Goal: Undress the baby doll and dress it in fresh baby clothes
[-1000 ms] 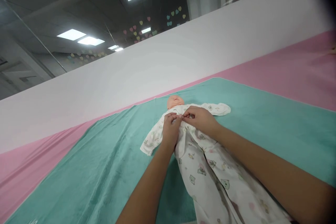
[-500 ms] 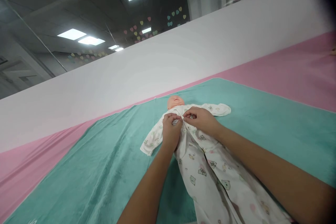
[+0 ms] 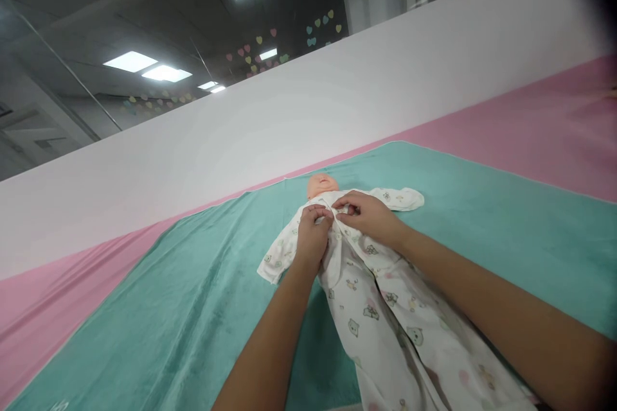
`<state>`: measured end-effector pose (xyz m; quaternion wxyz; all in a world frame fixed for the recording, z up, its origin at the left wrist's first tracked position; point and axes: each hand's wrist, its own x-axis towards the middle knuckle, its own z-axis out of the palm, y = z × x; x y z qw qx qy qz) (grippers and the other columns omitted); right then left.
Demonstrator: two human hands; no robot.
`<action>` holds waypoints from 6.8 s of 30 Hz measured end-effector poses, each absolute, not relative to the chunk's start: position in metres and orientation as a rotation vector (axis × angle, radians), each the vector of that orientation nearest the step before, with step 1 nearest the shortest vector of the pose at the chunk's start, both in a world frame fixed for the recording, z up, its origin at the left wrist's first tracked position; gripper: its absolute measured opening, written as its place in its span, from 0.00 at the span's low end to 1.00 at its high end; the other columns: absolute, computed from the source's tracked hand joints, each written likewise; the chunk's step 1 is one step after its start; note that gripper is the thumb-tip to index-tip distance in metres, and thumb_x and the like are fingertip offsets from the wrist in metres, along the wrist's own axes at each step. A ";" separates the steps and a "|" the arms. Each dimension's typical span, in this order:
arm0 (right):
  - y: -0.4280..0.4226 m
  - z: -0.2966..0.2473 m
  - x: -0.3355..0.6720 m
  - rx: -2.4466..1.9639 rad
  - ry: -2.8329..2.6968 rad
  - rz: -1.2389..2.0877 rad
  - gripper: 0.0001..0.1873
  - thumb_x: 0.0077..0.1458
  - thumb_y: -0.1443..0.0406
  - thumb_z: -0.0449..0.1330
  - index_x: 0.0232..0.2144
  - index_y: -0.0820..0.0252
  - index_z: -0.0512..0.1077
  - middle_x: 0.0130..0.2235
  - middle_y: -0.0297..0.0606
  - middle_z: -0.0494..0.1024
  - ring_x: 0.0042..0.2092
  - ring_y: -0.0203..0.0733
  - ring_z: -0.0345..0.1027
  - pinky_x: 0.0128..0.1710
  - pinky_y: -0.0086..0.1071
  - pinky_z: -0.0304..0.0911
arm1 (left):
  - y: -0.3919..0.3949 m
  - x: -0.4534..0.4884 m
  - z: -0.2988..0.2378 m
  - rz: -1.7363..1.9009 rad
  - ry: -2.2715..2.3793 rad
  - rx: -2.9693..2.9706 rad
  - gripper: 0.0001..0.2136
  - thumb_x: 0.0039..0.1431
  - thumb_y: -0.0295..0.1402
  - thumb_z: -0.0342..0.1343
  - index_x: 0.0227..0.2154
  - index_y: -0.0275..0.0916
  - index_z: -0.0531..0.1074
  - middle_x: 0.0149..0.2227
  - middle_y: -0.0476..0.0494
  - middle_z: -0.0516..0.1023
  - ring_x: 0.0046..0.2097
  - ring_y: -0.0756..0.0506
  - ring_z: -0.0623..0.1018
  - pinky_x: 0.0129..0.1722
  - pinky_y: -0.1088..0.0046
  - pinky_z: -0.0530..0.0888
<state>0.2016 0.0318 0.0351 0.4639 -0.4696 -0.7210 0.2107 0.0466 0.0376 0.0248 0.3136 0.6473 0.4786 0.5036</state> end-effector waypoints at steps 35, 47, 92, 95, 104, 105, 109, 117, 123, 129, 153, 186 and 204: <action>0.030 0.034 0.202 -1.195 -1.709 0.601 0.12 0.49 0.56 0.56 0.34 0.54 0.74 0.27 0.32 0.69 0.28 0.35 0.60 0.27 0.29 0.56 | 0.030 0.055 0.026 1.437 1.409 1.943 0.05 0.54 0.34 0.55 0.28 0.42 0.75 0.40 0.45 0.72 0.46 0.45 0.70 0.49 0.67 0.63; 0.029 0.033 0.203 -1.164 -1.690 0.631 0.11 0.47 0.64 0.55 0.34 0.54 0.73 0.30 0.32 0.72 0.29 0.35 0.61 0.29 0.30 0.58 | 0.027 0.058 0.028 1.393 1.521 2.154 0.06 0.55 0.35 0.54 0.26 0.42 0.72 0.37 0.46 0.73 0.43 0.44 0.69 0.45 0.66 0.63; 0.031 0.029 0.201 -1.177 -1.755 0.447 0.08 0.52 0.63 0.54 0.33 0.53 0.72 0.34 0.30 0.71 0.30 0.33 0.60 0.30 0.30 0.56 | 0.031 0.049 0.020 1.409 1.263 1.790 0.07 0.54 0.30 0.52 0.37 0.42 0.69 0.41 0.48 0.72 0.45 0.48 0.70 0.48 0.69 0.65; 0.028 0.031 0.200 -1.189 -1.779 0.419 0.07 0.53 0.62 0.54 0.32 0.53 0.72 0.33 0.30 0.71 0.30 0.34 0.61 0.31 0.30 0.56 | 0.030 0.048 0.020 1.417 1.257 1.821 0.04 0.54 0.30 0.52 0.33 0.41 0.69 0.41 0.47 0.71 0.46 0.47 0.70 0.49 0.68 0.64; 0.020 0.039 0.201 -1.284 -1.874 0.504 0.12 0.50 0.54 0.56 0.32 0.54 0.69 0.29 0.30 0.70 0.28 0.35 0.61 0.27 0.30 0.54 | 0.029 0.042 0.018 1.349 1.187 1.985 0.04 0.54 0.28 0.52 0.30 0.42 0.72 0.47 0.47 0.67 0.52 0.46 0.67 0.54 0.67 0.60; 0.020 0.039 0.202 -1.285 -1.878 0.507 0.11 0.50 0.55 0.55 0.32 0.54 0.69 0.30 0.30 0.70 0.29 0.35 0.61 0.27 0.30 0.54 | 0.029 0.041 0.018 1.341 1.183 1.988 0.05 0.54 0.28 0.52 0.31 0.42 0.72 0.47 0.47 0.67 0.52 0.46 0.66 0.54 0.67 0.60; 0.021 0.039 0.203 -1.262 -1.913 0.493 0.07 0.50 0.60 0.55 0.32 0.54 0.69 0.29 0.31 0.69 0.28 0.35 0.59 0.27 0.30 0.53 | 0.030 0.041 0.018 1.328 1.187 1.990 0.06 0.55 0.29 0.52 0.31 0.42 0.74 0.47 0.46 0.67 0.53 0.46 0.66 0.54 0.67 0.61; 0.018 0.039 0.200 -1.300 -1.871 0.405 0.06 0.48 0.64 0.53 0.30 0.55 0.68 0.29 0.31 0.68 0.29 0.36 0.59 0.27 0.30 0.51 | 0.031 0.038 0.025 1.205 1.185 2.024 0.06 0.53 0.30 0.55 0.32 0.44 0.76 0.48 0.46 0.66 0.54 0.44 0.66 0.55 0.67 0.60; 0.017 0.039 0.199 -1.304 -1.877 0.366 0.05 0.48 0.64 0.53 0.30 0.55 0.68 0.29 0.31 0.69 0.31 0.37 0.59 0.28 0.30 0.50 | 0.031 0.038 0.027 1.161 1.201 2.050 0.05 0.52 0.29 0.55 0.29 0.44 0.75 0.49 0.47 0.66 0.54 0.44 0.65 0.56 0.66 0.58; 0.020 0.038 0.201 -1.281 -1.903 0.360 0.06 0.48 0.64 0.53 0.30 0.56 0.68 0.29 0.32 0.70 0.31 0.37 0.60 0.29 0.30 0.51 | 0.028 0.040 0.028 1.154 1.227 2.052 0.03 0.51 0.28 0.56 0.26 0.42 0.73 0.49 0.46 0.66 0.55 0.43 0.65 0.57 0.64 0.57; 0.017 0.038 0.201 -1.288 -1.887 0.419 0.09 0.49 0.64 0.52 0.33 0.54 0.70 0.29 0.32 0.69 0.29 0.37 0.60 0.27 0.30 0.52 | 0.025 0.021 0.042 0.884 1.034 2.050 0.03 0.47 0.33 0.62 0.28 0.45 0.76 0.56 0.46 0.60 0.60 0.40 0.60 0.55 0.64 0.64; 0.015 0.036 0.201 -1.294 -1.930 0.366 0.08 0.53 0.61 0.51 0.36 0.52 0.68 0.33 0.30 0.70 0.30 0.35 0.60 0.29 0.31 0.54 | 0.026 0.022 0.042 0.884 0.977 1.813 0.04 0.49 0.32 0.61 0.25 0.40 0.71 0.58 0.49 0.57 0.62 0.44 0.56 0.58 0.71 0.56; 0.014 0.035 0.199 -1.315 -1.934 0.315 0.09 0.54 0.62 0.50 0.37 0.53 0.68 0.34 0.32 0.71 0.32 0.36 0.62 0.31 0.32 0.55 | 0.026 0.025 0.040 0.914 1.018 1.839 0.05 0.49 0.33 0.61 0.24 0.40 0.71 0.58 0.49 0.58 0.62 0.43 0.56 0.56 0.71 0.60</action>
